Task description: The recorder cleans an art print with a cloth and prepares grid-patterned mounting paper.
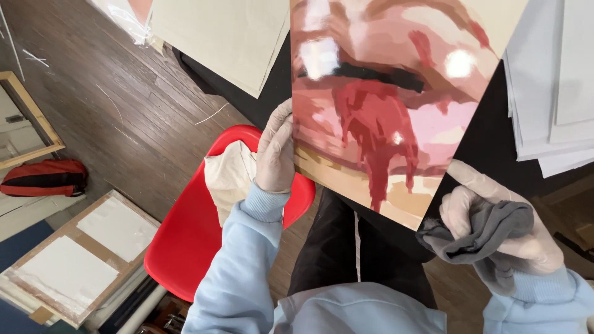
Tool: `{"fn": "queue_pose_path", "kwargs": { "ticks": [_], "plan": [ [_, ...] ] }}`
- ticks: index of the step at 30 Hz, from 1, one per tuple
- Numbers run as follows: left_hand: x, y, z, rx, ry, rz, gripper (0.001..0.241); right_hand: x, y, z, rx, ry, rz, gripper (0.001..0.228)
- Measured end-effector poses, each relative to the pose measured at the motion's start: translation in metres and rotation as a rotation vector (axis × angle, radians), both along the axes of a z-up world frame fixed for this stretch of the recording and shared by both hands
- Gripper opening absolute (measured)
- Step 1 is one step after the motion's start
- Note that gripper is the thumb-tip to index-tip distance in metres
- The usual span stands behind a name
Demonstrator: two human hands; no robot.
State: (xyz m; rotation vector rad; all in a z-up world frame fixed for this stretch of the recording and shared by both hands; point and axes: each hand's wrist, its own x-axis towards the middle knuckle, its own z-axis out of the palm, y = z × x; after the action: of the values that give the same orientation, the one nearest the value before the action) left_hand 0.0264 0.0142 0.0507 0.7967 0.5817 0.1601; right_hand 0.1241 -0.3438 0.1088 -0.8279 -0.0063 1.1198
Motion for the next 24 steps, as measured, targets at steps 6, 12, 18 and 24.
{"fn": "queue_pose_path", "kwargs": {
  "ticks": [6, 12, 18, 24],
  "plan": [
    [0.003, 0.003, 0.002, -0.032, -0.008, -0.004, 0.04, 0.0, 0.012, 0.017, -0.047, 0.065, -0.058, 0.099],
    [0.002, 0.002, 0.001, -0.026, 0.008, 0.0, 0.04, 0.003, 0.009, 0.014, -0.013, 0.044, -0.034, 0.097],
    [0.007, 0.003, 0.008, -0.004, -0.018, -0.016, 0.042, 0.003, 0.008, 0.019, -0.018, 0.034, -0.004, 0.094],
    [0.01, 0.003, 0.013, -0.008, -0.018, -0.023, 0.044, 0.002, 0.008, 0.023, 0.018, 0.119, -0.049, 0.095]
  ]
}}
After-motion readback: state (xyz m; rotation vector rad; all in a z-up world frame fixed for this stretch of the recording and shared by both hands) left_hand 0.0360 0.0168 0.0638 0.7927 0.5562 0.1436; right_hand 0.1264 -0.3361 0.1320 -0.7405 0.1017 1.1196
